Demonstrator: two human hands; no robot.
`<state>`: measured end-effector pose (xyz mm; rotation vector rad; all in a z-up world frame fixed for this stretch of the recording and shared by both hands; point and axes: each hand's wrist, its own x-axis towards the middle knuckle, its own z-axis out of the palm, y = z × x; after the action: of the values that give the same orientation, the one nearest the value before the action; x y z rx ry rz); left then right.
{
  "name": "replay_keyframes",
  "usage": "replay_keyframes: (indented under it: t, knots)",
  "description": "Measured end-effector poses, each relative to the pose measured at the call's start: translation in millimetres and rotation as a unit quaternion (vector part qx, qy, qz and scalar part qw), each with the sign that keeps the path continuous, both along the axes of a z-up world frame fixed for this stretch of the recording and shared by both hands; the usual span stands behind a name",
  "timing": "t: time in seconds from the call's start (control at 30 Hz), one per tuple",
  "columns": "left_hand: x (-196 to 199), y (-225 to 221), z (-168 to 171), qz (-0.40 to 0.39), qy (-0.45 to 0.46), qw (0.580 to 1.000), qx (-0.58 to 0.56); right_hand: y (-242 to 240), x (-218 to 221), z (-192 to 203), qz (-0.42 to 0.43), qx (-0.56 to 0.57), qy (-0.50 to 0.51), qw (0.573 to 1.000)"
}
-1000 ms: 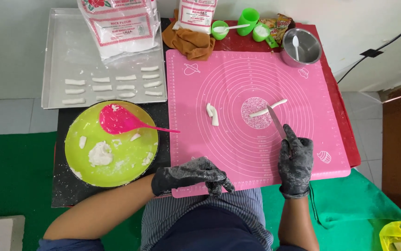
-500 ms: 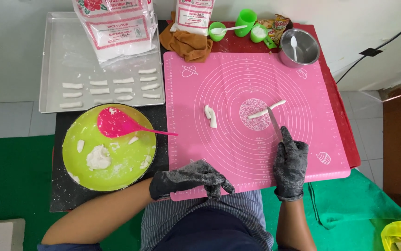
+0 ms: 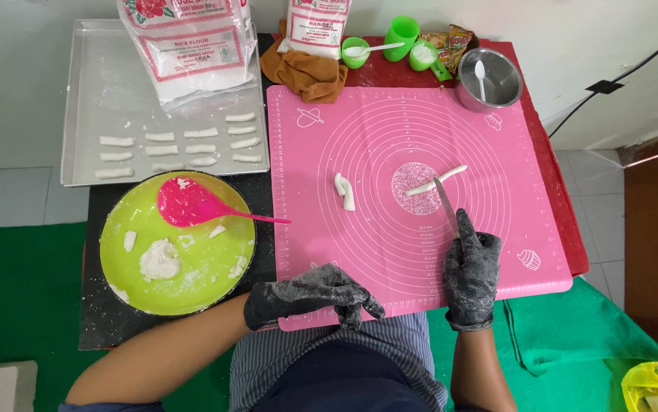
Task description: Cutting a roll of dough into small pieces and arranging them on a tray, while also scraping dough from a bowl.
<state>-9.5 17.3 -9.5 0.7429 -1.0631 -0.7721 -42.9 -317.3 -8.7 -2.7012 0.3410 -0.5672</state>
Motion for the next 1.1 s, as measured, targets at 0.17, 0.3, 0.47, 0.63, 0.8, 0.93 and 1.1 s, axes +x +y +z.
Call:
replay_keyframes:
  t: [0.17, 0.3, 0.47, 0.63, 0.8, 0.93, 1.1]
  knots:
    - [-0.7, -0.8, 0.9, 0.001, 0.01, 1.0, 0.0, -1.0, -0.2, -0.4, 0.007, 0.022, 0.016, 1.0]
    - [-1.4, -2.3, 2.6, 0.002, 0.018, 1.0, 0.001, 6.1, -1.1, 5.8, 0.005, 0.03, 0.028, 0.999]
    - [1.0, -1.9, 4.6, 0.002, 0.027, 1.0, 0.003, 1.3, -2.3, 2.5, 0.016, 0.038, 0.025, 0.999]
    - [1.3, -2.7, 6.8, 0.005, 0.035, 0.999, 0.003, 2.8, -3.3, 4.3, 0.021, 0.033, 0.021, 0.999]
    - [1.2, -3.4, 8.6, 0.006, 0.046, 0.999, 0.004, 3.6, -3.8, 3.6, 0.027, 0.044, 0.026, 0.998]
    - [1.2, -4.4, 10.0, 0.007, 0.051, 0.999, 0.004, 2.7, -3.5, 3.1, 0.021, 0.031, 0.023, 0.999]
    - [0.2, -4.4, 12.0, 0.009, 0.061, 0.998, 0.006, 1.4, -4.2, 1.1, 0.014, 0.036, 0.024, 0.999]
